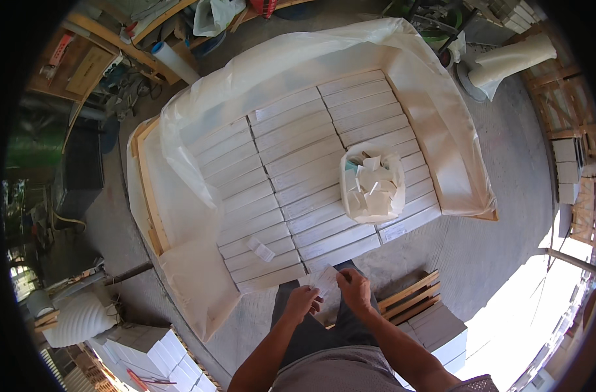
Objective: The person repeatedly picks small white labels from a container and places them onto a grid of white rectangular blocks arranged on a wooden pallet. The person handles the labels one at a time, smoothing them onto the blocks.
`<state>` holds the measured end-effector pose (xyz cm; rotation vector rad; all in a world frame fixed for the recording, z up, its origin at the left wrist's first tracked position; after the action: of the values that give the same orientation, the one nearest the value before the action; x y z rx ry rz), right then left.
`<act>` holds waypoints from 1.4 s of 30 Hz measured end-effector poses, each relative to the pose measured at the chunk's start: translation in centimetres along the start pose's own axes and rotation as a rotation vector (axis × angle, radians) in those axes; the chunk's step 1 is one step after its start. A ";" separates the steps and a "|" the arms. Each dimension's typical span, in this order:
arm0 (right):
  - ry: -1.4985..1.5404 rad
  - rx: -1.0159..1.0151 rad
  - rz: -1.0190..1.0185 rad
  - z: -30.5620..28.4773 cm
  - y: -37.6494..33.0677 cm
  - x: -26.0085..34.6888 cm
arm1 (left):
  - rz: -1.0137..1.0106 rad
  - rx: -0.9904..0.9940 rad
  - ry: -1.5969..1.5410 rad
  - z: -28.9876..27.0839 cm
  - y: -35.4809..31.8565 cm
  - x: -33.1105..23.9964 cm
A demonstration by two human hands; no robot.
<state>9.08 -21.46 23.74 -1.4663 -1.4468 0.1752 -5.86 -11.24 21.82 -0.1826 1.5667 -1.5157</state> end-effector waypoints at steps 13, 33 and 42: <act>0.519 0.580 0.657 24.7 -0.7 -4.1 | 0.129 -0.603 -0.180 -21.2 1.9 9.9; 0.519 0.662 0.775 37.7 1.2 -7.7 | 0.235 -0.897 0.806 -29.5 10.3 17.2; 0.504 0.651 0.743 37.7 1.5 -7.7 | 0.005 -0.972 0.848 -27.8 10.1 15.6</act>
<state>-18.53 -7.14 1.03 -1.2928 -0.3315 0.6194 -28.75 0.69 0.50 -0.0673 2.8922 -0.6920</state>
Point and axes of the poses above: each hand's wrist, its own y-axis towards the middle knuckle, its own z-axis out of the palm, x = y × z, the point moved 2 cm from there along y, towards the middle knuckle, and after that the axes turned 14 degrees about z, right-handed, at the moved point
